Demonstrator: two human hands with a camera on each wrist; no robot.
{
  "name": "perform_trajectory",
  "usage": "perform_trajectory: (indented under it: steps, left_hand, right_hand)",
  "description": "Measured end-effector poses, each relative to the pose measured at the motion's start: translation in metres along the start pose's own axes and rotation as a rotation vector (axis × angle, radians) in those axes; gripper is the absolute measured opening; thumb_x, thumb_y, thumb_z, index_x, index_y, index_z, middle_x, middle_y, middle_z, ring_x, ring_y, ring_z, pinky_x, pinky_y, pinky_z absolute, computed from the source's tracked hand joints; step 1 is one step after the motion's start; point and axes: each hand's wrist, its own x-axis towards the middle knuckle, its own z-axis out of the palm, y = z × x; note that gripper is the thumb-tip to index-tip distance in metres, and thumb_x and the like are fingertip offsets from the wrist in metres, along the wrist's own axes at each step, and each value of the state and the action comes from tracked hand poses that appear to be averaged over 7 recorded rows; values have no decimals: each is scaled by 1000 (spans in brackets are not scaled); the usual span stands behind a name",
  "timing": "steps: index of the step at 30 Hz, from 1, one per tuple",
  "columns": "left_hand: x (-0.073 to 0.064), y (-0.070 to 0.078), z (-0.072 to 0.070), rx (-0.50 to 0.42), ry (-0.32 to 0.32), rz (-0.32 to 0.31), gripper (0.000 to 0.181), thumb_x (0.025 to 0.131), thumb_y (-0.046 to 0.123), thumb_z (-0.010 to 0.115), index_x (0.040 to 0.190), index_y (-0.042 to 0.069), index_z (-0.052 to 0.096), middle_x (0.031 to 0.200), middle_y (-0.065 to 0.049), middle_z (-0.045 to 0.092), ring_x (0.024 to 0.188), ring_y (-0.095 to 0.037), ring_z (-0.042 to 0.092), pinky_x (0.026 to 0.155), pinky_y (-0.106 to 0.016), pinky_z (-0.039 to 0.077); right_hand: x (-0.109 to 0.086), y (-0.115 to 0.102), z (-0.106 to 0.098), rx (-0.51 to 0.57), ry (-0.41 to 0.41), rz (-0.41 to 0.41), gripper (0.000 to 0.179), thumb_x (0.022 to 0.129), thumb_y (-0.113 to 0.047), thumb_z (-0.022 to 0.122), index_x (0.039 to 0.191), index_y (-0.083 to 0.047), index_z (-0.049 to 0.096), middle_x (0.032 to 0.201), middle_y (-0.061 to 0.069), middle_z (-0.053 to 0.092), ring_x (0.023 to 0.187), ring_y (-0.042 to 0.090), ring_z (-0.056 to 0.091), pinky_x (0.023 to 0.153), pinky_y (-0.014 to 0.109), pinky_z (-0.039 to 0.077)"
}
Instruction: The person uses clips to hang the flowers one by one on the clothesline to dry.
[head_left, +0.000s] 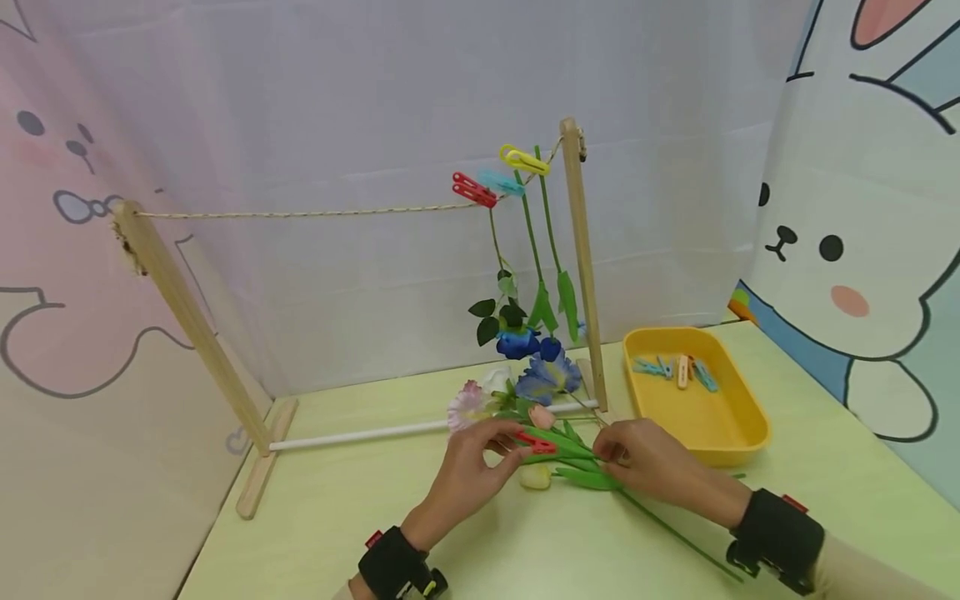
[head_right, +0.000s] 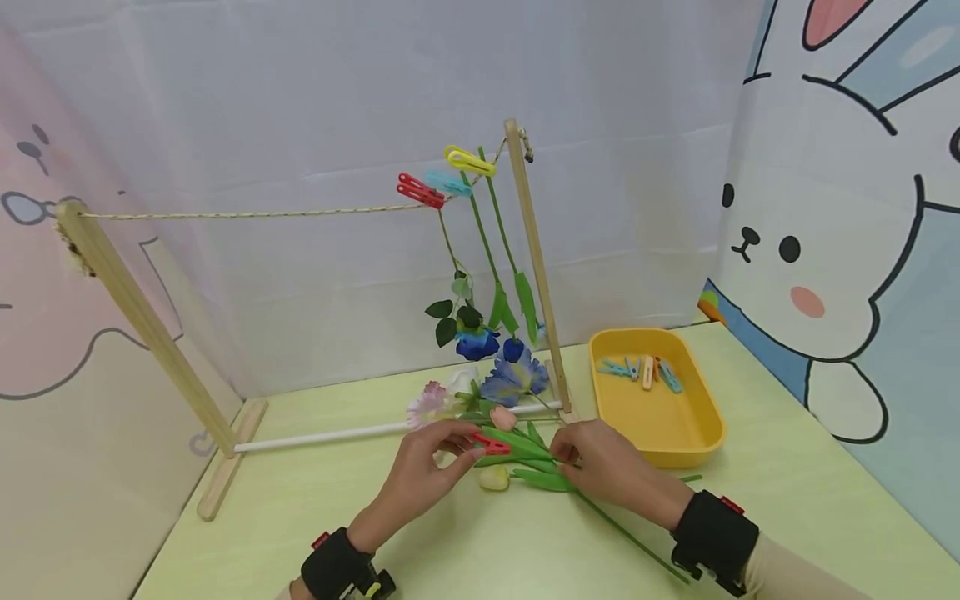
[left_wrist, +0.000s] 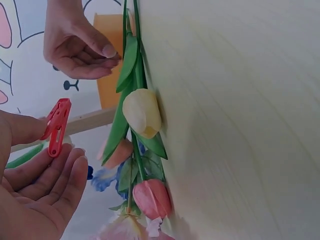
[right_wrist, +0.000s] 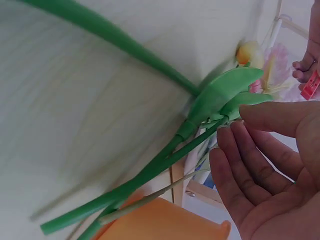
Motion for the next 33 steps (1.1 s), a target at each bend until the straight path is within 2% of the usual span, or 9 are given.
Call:
perform_trajectory:
  steps: [2, 7, 12, 15, 17, 20, 24, 29, 33]
  left_hand:
    - [-1, 0, -2, 8, -4, -12, 30, 90, 27, 71, 113, 8, 70, 101, -3, 71, 81, -10, 68, 69, -29, 60]
    - [-2, -2, -5, 1, 9, 11, 26, 90, 21, 72, 111, 7, 70, 98, -4, 71, 80, -10, 67, 68, -29, 60]
    - [-3, -6, -5, 7, 21, 22, 24, 89, 18, 73, 110, 6, 70, 95, -3, 72, 79, -10, 67, 69, -31, 60]
    - [-4, -7, -5, 9, 20, 15, 24, 90, 19, 72, 110, 6, 70, 96, -4, 72, 79, -10, 67, 69, -33, 61]
    - [-4, -8, -6, 6, 19, 13, 25, 90, 20, 72, 111, 6, 70, 96, -4, 72, 79, -10, 67, 69, -34, 61]
    - [-5, -8, -5, -8, 12, 5, 27, 90, 21, 72, 111, 4, 70, 96, -6, 72, 80, -10, 67, 68, -37, 61]
    - [-6, -7, -6, -18, 1, -8, 28, 90, 22, 72, 111, 3, 70, 96, -7, 72, 80, -10, 68, 68, -39, 61]
    - [-5, -6, -8, -5, 10, -25, 25, 88, 19, 74, 109, 9, 71, 95, -1, 73, 78, -9, 68, 67, -30, 61]
    - [-5, -5, -10, -29, 14, -23, 24, 88, 19, 75, 110, 10, 70, 95, -3, 73, 79, -10, 68, 69, -32, 61]
  right_hand:
    - [-2, 2, 1, -10, -18, 2, 13, 81, -5, 75, 92, -11, 73, 82, 0, 71, 70, 8, 66, 60, 25, 59]
    - [-4, 4, 3, -37, -50, 7, 13, 82, -6, 73, 94, -11, 74, 81, -2, 70, 69, 5, 63, 60, 25, 57]
    - [-4, 3, 3, -115, -5, 8, 16, 79, -5, 76, 92, -13, 73, 82, -2, 69, 71, 9, 64, 60, 26, 58]
    - [-3, 2, 2, -186, 22, 35, 19, 77, -3, 78, 93, -12, 74, 83, -2, 68, 72, 12, 65, 61, 28, 58]
    - [-2, 2, 2, -215, 9, 43, 19, 76, -2, 78, 93, -11, 73, 81, -2, 67, 70, 11, 63, 59, 27, 56]
    - [0, 2, 3, -201, -35, 42, 18, 78, -1, 75, 92, -12, 73, 75, -5, 64, 64, 7, 58, 54, 25, 52]
    - [1, 2, 5, -125, -71, -12, 20, 77, 1, 71, 91, -13, 73, 73, -6, 66, 62, 4, 57, 53, 23, 52]
    - [1, 2, 4, -46, -125, -135, 26, 83, 5, 66, 91, -18, 73, 82, -7, 70, 71, 5, 63, 61, 23, 58]
    - [2, 2, 5, -112, -188, -240, 32, 82, 7, 68, 95, -22, 73, 88, -7, 67, 79, 7, 63, 65, 23, 58]
